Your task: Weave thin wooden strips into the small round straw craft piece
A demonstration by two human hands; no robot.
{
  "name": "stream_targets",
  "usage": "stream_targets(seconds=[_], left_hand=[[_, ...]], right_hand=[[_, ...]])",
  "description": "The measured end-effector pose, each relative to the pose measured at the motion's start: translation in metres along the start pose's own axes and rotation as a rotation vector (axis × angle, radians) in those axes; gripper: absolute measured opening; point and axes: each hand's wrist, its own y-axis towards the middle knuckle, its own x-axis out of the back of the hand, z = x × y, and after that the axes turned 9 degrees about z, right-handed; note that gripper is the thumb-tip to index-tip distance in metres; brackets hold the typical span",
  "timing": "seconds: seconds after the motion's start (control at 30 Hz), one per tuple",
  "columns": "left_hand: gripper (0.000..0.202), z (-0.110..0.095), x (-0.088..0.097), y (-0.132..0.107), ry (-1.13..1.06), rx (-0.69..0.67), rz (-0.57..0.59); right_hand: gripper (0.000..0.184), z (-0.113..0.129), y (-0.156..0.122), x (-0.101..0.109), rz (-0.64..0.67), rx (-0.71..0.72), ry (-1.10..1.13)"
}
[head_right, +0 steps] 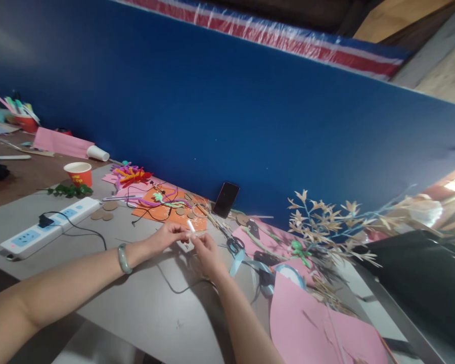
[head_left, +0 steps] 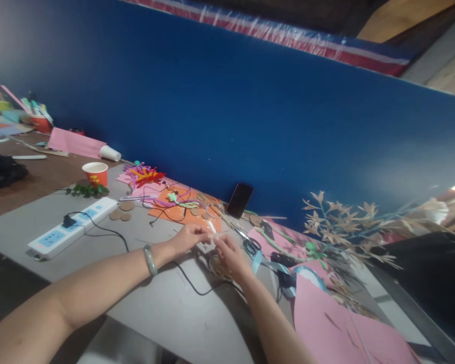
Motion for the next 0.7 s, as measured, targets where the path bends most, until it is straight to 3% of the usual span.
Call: stream_targets(seconds=[0.23,0.4,0.57,0.7], left_hand=[[0.031,0.003,-0.005,0.0,-0.014,0.017,0.028],[0.026,-0.003,-0.002,-0.003,0.007,0.005,0.034],[0.028,-0.001,0.0,-0.001,0.039,0.014,0.05],[0.029,0.0,-0.008,-0.005,0.268,-0.036,0.11]], right_hand=[[0.041,-0.002,-0.001,-0.01,-0.123,0.03,-0.125],[0.042,0.005,-0.003,-0.006,-0.066,-0.021,0.028],[0.044,0.018,-0.002,0.014,-0.062,0.013,0.249],[0.038,0.023,0.001,0.036,-0.187,0.104,0.38]])
